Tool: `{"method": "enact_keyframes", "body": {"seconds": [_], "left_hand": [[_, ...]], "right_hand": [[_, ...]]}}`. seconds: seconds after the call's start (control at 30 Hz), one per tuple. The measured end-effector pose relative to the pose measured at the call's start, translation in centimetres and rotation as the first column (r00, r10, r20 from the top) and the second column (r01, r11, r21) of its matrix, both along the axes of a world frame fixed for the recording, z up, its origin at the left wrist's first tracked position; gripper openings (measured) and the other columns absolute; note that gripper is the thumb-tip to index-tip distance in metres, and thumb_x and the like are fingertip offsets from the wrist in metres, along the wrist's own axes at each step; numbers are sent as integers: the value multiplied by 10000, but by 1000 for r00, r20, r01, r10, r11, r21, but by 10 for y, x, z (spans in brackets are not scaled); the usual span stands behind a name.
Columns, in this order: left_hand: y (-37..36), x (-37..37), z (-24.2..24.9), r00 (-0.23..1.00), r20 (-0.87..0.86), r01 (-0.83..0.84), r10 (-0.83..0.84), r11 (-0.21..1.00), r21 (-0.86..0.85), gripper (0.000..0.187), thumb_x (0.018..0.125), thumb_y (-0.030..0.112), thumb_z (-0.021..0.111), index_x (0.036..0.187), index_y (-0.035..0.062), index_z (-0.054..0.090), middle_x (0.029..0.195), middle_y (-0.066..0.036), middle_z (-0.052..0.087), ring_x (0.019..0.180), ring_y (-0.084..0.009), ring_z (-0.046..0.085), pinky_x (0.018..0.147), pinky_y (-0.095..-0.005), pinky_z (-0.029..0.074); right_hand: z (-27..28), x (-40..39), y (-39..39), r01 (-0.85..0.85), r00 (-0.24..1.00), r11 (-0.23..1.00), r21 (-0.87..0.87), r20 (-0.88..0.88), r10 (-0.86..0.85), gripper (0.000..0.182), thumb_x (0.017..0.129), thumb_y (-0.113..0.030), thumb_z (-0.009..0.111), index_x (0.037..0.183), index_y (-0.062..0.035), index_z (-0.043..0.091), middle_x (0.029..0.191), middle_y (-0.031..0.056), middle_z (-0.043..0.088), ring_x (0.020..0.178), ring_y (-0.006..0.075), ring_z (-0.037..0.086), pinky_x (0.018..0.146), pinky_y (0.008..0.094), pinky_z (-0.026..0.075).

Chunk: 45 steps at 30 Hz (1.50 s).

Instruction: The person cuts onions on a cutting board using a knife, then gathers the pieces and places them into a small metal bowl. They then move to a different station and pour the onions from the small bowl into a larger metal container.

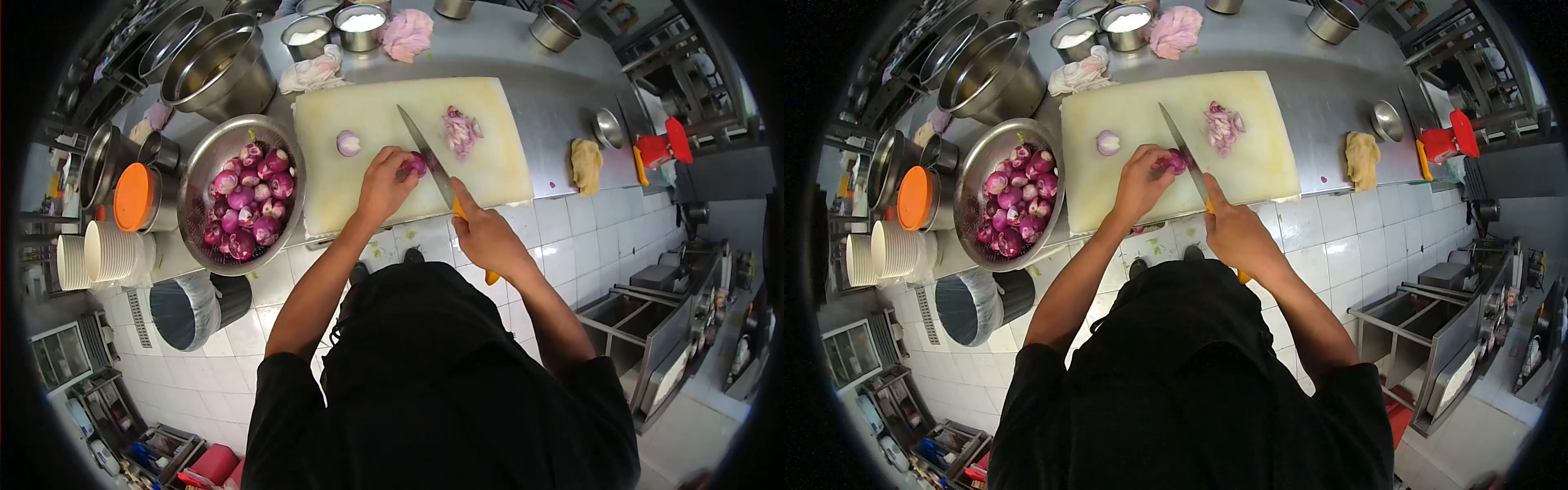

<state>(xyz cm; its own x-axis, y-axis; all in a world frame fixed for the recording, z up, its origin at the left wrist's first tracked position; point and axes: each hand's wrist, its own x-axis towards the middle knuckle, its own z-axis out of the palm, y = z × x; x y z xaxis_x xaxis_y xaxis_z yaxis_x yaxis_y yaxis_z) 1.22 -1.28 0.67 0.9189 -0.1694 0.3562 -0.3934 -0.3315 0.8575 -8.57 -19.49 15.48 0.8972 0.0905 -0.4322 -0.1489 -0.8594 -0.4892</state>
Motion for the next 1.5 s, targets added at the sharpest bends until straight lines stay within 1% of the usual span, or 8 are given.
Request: {"method": "enact_keyframes", "body": {"seconds": [0.23,0.47,0.67,0.77,0.9,1.03,1.37,1.5], "left_hand": [[-2,-1,0,998,55,-41,39,999,29,285,785,26,747,1066,22,701,1071,-109,678,910,-251,706,820,-351,577],[0,0,1,994,101,-48,45,998,32,310,753,46,747,1060,33,702,1076,-113,670,955,-312,667,841,-391,563],[1,-2,-2,996,68,-59,54,996,64,329,765,55,759,1090,57,713,1116,-113,685,954,-299,691,848,-368,570],[1,-2,1,999,28,-47,45,997,55,341,775,63,760,1112,61,716,1137,-113,691,954,-291,704,852,-359,573],[1,-3,4,999,-18,-37,37,999,23,342,779,58,753,1119,48,716,1138,-113,691,949,-292,702,855,-362,572],[1,1,-2,990,118,-81,73,994,68,313,783,48,750,1094,35,724,1116,-111,689,939,-276,705,820,-348,580],[-4,-2,-2,998,-29,-55,54,997,-53,249,823,34,765,1068,7,728,1061,-109,696,860,-233,726,790,-319,599],[-3,-3,1,996,14,-87,87,996,-28,245,820,39,769,1057,-8,724,1035,-119,700,844,-228,725,779,-316,598]], "right_hand": [[-10,4,8,-1,1000,1000,-15,-29,0,668,1018,-160,496,1617,-102,207,904,357,671,912,517,660,890,585,491],[-92,46,8,-66,949,995,81,314,37,696,1002,-142,527,1619,-162,207,757,316,660,723,522,647,729,589,516],[-49,67,5,-104,980,994,26,175,98,709,986,-139,532,1614,-108,206,828,321,683,823,516,669,818,587,511],[-24,47,6,-81,993,996,-21,85,83,720,996,-144,539,1627,-149,193,885,332,679,882,511,659,834,563,503],[-59,38,15,-59,980,998,-29,190,64,726,991,-131,537,1628,-152,190,873,328,679,868,506,664,830,568,507],[-85,57,16,-81,964,997,3,255,78,733,983,-131,533,1628,-136,185,852,343,674,861,516,664,848,577,513],[-21,44,3,-108,990,994,-34,84,111,722,980,-121,529,1625,-150,204,850,329,675,857,509,662,837,569,504],[-53,37,9,-89,979,996,-15,182,91,734,973,-102,532,1626,-152,200,853,327,678,852,508,662,840,571,502]]}}
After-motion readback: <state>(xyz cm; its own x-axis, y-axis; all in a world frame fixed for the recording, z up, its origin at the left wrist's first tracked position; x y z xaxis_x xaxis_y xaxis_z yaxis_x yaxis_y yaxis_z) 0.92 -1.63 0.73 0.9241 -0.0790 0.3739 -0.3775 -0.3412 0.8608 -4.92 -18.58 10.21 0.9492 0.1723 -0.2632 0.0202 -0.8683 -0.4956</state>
